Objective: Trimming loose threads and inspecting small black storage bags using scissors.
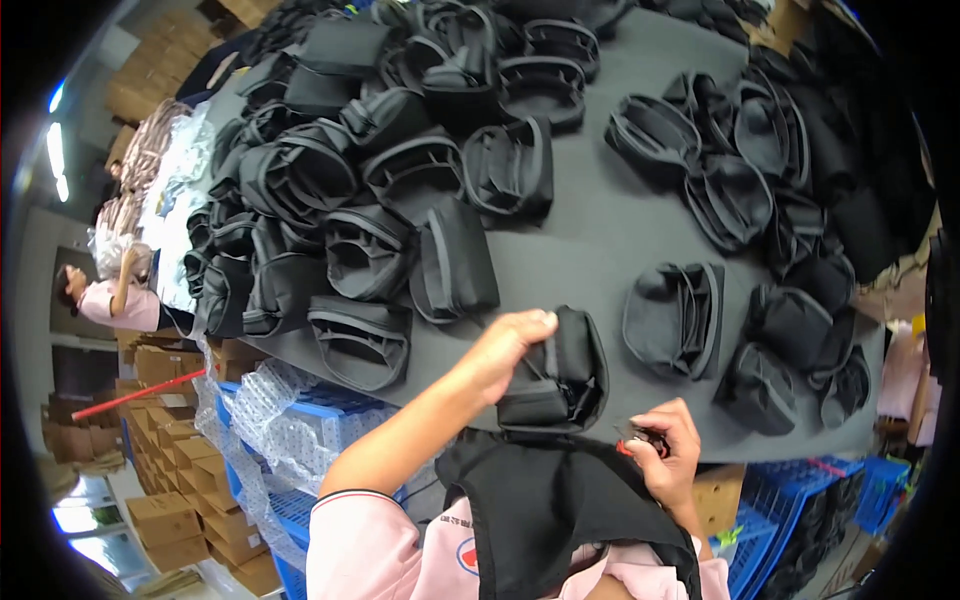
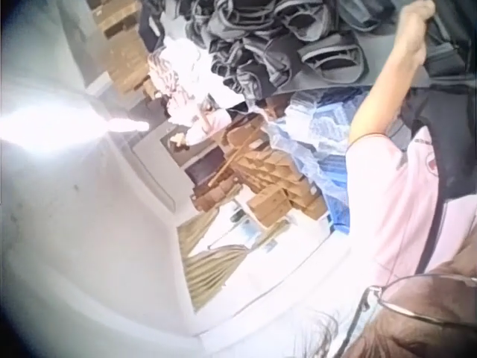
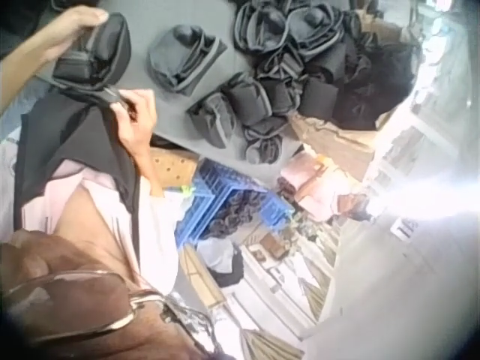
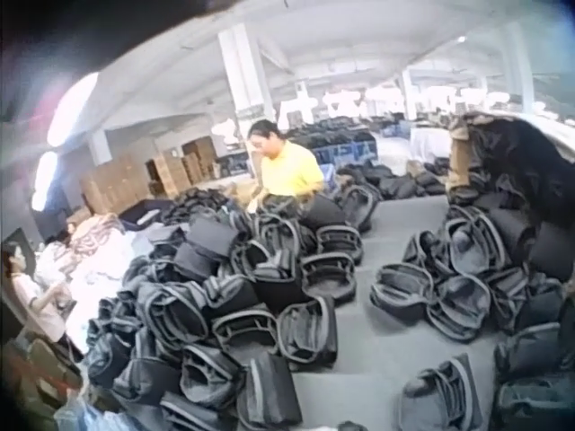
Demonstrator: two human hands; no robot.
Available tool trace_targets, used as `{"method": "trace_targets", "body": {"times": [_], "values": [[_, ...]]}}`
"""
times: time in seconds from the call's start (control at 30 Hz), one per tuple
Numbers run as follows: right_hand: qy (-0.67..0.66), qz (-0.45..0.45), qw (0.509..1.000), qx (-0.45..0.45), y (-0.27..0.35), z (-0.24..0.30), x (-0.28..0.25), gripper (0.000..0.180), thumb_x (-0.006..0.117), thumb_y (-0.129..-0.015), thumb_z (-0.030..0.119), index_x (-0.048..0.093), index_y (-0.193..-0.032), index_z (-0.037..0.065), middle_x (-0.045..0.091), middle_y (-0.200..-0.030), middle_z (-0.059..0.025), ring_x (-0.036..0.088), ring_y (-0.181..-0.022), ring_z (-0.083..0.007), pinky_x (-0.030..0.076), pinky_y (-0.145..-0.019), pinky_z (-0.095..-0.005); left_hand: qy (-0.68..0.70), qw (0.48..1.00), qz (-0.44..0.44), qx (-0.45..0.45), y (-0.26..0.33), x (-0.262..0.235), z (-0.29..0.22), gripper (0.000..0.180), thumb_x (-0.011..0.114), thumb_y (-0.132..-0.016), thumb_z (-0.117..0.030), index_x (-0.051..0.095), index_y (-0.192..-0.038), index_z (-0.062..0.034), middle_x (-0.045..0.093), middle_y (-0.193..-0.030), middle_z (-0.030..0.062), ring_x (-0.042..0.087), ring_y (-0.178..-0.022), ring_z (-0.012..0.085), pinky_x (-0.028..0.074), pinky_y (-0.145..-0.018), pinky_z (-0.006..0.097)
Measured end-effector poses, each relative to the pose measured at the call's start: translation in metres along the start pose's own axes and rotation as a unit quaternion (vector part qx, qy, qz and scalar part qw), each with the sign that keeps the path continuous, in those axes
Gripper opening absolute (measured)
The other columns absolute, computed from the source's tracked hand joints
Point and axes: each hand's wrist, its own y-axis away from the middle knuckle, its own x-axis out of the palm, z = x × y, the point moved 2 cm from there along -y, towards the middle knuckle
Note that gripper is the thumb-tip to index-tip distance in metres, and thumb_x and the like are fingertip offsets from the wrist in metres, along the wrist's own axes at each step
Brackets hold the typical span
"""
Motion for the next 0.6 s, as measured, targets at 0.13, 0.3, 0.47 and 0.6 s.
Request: {"method": "trace_targets", "body": {"times": [0.13,0.3,0.47,0.6], "values": [[-0.136,-0.031,0.976,0.170,-0.003,-0.028,-0.001,0.032,0.065,-0.065,-0.005,0.054,-0.094,0.000,0.040,-0.085,-0.0014,0.042,-0.062,-0.0074,0.037,-0.055,-0.0191,0.155,0.941,-0.112,0.278,0.021,-0.044,-0.126,0.018,0.055,-0.087,-0.014,0.058,-0.099,-0.0019,0.062,-0.097,0.0062,0.059,-0.091,0.0161,0.045,-0.088,0.032],[-0.075,-0.035,0.980,0.180,0.014,-0.054,0.001,0.021,0.063,-0.073,-0.003,0.056,-0.092,0.001,0.037,-0.075,0.0026,0.034,-0.058,-0.0057,0.030,-0.052,-0.0186,0.136,0.878,-0.238,0.392,0.065,-0.101,-0.229,0.057,0.050,-0.090,-0.038,0.034,-0.128,0.0011,0.046,-0.126,0.0138,0.040,-0.121,0.0220,0.026,-0.101,0.041],[0.092,-0.151,0.977,0.124,-0.001,-0.060,-0.024,0.011,0.054,-0.088,0.007,0.056,-0.081,-0.001,0.043,-0.066,-0.0005,0.037,-0.055,-0.0064,0.030,-0.047,-0.0239,-0.001,0.886,-0.207,0.416,0.037,-0.082,-0.177,0.054,0.056,-0.086,-0.021,0.034,-0.132,-0.0021,0.046,-0.126,0.0099,0.046,-0.116,0.0216,0.039,-0.093,0.038],[0.010,-0.259,0.942,0.216,-0.023,-0.072,-0.052,0.017,0.063,-0.082,0.005,0.051,-0.092,-0.002,0.050,-0.081,-0.0042,0.051,-0.064,-0.0106,0.048,-0.063,-0.0251,-0.141,0.940,-0.068,0.303,-0.013,-0.012,-0.090,0.029,0.058,-0.086,-0.012,0.054,-0.113,-0.0054,0.057,-0.110,0.0032,0.055,-0.097,0.0117,0.041,-0.085,0.025]]}}
